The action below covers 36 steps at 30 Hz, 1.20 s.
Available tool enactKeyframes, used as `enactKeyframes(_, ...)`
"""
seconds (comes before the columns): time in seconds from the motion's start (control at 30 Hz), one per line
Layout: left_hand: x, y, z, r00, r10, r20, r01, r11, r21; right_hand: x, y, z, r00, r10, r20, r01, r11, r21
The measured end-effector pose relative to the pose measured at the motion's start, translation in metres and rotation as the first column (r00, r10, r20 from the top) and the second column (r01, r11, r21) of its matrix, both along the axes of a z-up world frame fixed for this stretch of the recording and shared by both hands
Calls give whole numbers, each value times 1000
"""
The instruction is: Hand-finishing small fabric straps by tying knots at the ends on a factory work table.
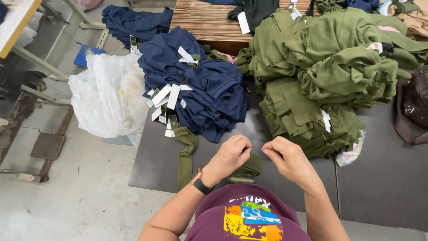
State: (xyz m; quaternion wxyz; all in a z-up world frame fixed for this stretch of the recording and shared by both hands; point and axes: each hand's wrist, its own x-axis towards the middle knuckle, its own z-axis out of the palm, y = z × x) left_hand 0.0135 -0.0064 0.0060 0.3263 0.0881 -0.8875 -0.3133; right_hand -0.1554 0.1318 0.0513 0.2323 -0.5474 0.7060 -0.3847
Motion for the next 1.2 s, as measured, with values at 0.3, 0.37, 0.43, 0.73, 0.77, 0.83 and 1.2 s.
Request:
enactKeyframes(0.3,4,-9,-10,1000,-3,-2,3,1000,21,2,-2,-9,996,60,-72,-67,993,-98)
enactKeyframes(0.37,4,-4,-4,1000,-21,3,21,1000,14,5,-8,-1,993,58,-103,-72,988,-137)
enactKeyframes(0.43,4,0,-3,999,-47,9,47,999,8,1,-12,-4,990,48,-133,-71,982,-175)
enactKeyframes(0.73,13,-5,-11,999,14,38,-12,999,-51,5,-22,-5,985,133,-112,-149,976,-157)
enactKeyframes(0.77,12,-3,-9,999,-14,33,14,1000,-24,0,-26,-12,986,104,-132,-126,977,-171)
enactKeyframes(0.83,14,-2,-8,999,-35,23,35,999,-2,-4,-28,-22,985,80,-156,-109,976,-190)
enactKeyframes(1.2,24,15,-6,993,80,90,-97,973,208,15,-33,1,961,213,-175,-244,953,-181)
